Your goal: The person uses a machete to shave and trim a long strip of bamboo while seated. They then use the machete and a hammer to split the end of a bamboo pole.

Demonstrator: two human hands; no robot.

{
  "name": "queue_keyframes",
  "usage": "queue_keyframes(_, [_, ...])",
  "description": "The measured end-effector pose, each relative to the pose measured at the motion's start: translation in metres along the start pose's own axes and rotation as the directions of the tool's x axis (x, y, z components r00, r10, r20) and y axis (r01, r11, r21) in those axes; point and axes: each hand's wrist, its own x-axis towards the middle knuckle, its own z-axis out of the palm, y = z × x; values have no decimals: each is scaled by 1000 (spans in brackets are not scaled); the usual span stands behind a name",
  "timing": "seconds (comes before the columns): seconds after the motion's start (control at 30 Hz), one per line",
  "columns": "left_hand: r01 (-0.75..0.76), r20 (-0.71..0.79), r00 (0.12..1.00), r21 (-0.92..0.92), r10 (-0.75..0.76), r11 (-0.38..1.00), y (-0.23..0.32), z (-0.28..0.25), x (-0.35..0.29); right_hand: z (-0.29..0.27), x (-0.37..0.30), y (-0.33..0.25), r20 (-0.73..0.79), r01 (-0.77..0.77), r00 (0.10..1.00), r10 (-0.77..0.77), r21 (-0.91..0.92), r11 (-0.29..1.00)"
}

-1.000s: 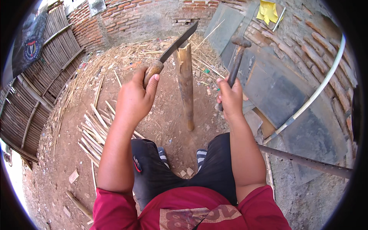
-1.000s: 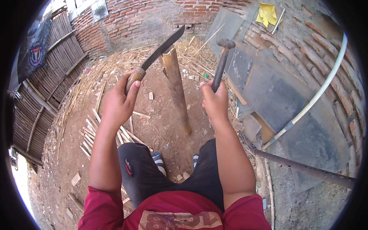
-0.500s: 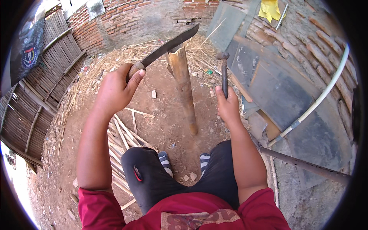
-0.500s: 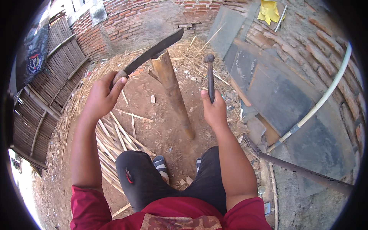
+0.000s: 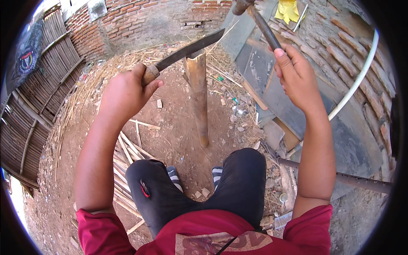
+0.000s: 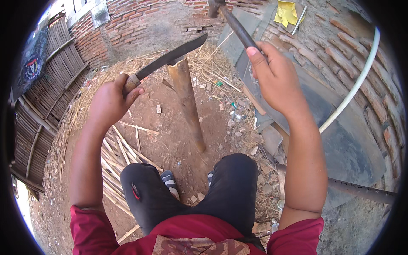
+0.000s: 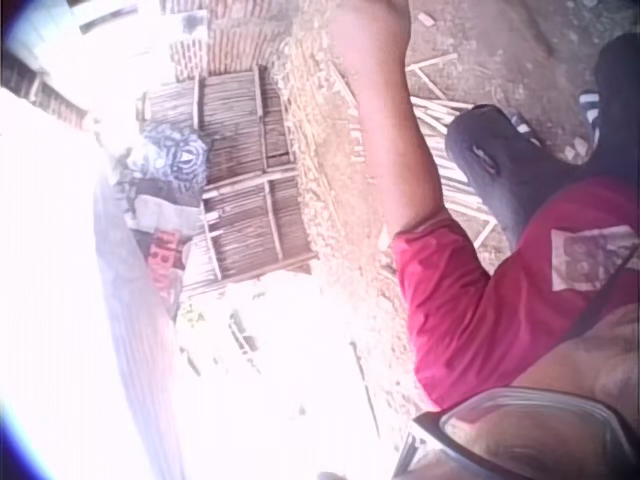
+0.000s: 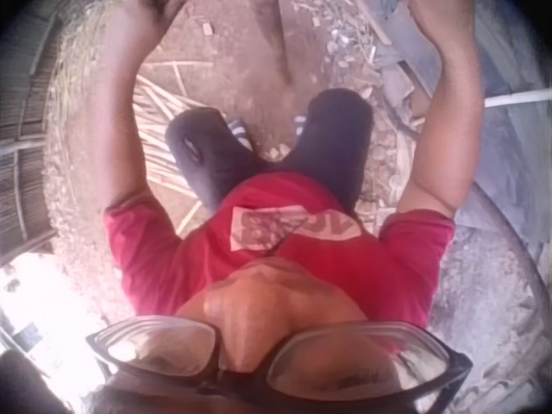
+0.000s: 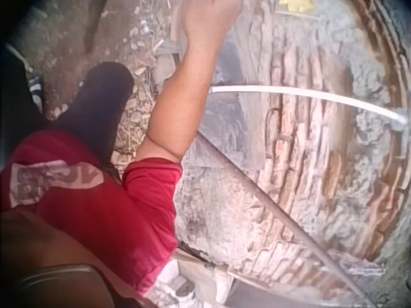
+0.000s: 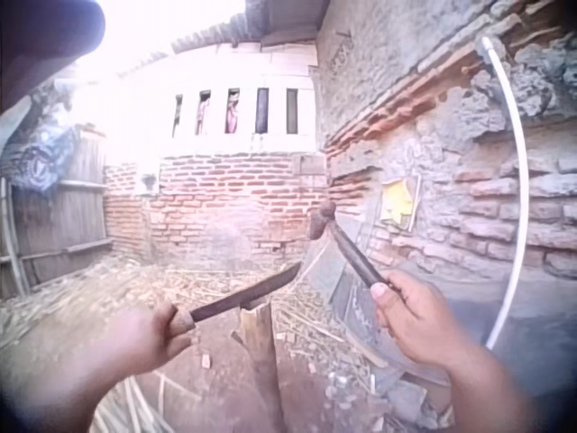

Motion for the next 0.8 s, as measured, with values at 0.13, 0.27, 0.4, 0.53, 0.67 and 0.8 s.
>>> queue_keyframes(0.13, [30, 12, 999, 30, -30, 999, -15, -1, 6, -7, 8, -29, 41, -42, 998, 38, 117, 992])
queue_keyframes(0.27, [15, 6, 1000, 54, -15, 998, -21, -5, 5, -2, 24, -12, 106, 54, 993, -45, -90, 994])
queue_keyframes(0.4, [14, 22, 1000, 93, -16, 996, -12, -16, -2, 10, 20, -13, 28, -39, 999, 39, -10, 999])
queue_keyframes(0.53, [28, 6, 1000, 124, -29, 992, -11, -14, -5, 12, 18, 2, 138, 178, 980, -143, -291, 940])
queue_keyframes(0.67, [52, 13, 998, 135, -55, 989, -15, -8, -3, 7, 21, -9, 75, 73, 996, -57, -235, 969])
queue_keyframes(0.8, [67, 28, 997, 118, -70, 991, -10, -6, -3, 15, 24, -11, 18, 75, 997, -72, -232, 970])
